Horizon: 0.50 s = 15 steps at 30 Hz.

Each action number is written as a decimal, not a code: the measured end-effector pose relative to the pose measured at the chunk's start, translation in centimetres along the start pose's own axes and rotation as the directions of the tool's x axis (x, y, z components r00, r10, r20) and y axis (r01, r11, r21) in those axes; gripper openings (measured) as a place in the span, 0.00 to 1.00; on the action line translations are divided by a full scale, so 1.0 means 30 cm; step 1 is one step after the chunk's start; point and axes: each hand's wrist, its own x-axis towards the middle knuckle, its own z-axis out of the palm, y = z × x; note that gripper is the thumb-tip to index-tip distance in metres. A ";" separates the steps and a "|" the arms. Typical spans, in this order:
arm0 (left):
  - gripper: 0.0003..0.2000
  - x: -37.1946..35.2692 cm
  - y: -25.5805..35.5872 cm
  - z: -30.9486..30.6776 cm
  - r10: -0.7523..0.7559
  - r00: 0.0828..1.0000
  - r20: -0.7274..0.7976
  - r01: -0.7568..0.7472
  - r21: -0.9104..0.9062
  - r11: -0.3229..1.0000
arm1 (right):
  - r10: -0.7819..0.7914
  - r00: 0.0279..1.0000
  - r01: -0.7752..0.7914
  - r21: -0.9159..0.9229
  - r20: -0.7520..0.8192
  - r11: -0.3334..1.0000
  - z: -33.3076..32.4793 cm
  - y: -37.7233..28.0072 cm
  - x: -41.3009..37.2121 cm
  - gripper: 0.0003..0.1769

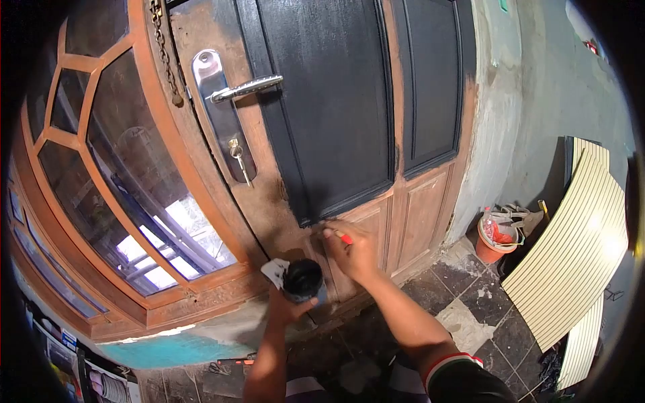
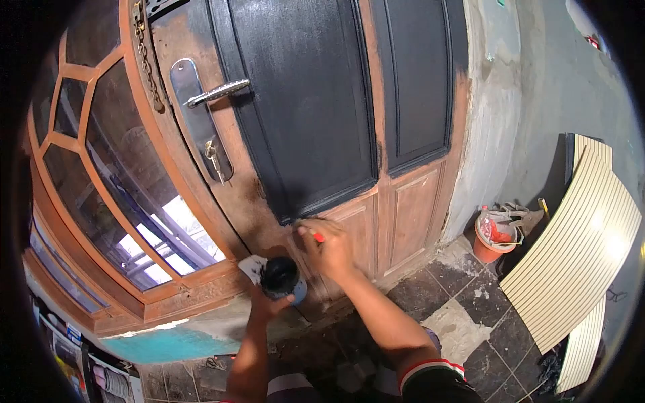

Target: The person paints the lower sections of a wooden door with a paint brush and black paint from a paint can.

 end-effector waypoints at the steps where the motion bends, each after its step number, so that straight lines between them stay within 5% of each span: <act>1: 0.46 -0.038 -0.006 0.017 0.006 1.000 0.010 -0.006 -0.019 1.000 | 0.032 0.998 -0.040 0.144 0.060 0.989 0.013 -0.021 -0.004 0.14; 4: 0.45 -0.176 0.069 0.075 -0.144 0.988 -0.050 0.139 -0.093 0.986 | 0.283 0.959 -0.279 0.175 -0.002 0.944 -0.006 -0.007 -0.003 0.16; 7: 0.45 -0.308 -0.003 0.113 -0.245 0.967 -0.066 0.221 -0.257 0.941 | 0.377 0.916 -0.385 -0.035 -0.139 0.922 -0.129 0.142 0.045 0.17; 8: 0.44 -0.335 -0.021 0.111 -0.193 0.980 -0.053 0.181 -0.179 0.967 | 0.432 0.878 -0.459 -0.107 -0.205 0.882 -0.182 0.168 0.065 0.17; 10: 0.44 -0.350 0.023 0.128 -0.206 0.979 -0.008 0.199 -0.218 0.955 | 0.286 0.880 -0.406 -0.286 -0.380 0.868 -0.260 0.279 0.083 0.16; 13: 0.44 -0.372 0.091 0.155 -0.200 0.979 0.048 0.205 -0.185 0.961 | -0.170 0.876 -0.119 -0.543 -0.452 0.831 -0.284 0.293 0.093 0.13; 15: 0.44 -0.378 0.109 0.185 -0.196 0.978 0.071 0.206 -0.182 0.961 | -0.131 0.970 -0.013 -0.580 -0.205 0.815 -0.230 0.235 0.058 0.10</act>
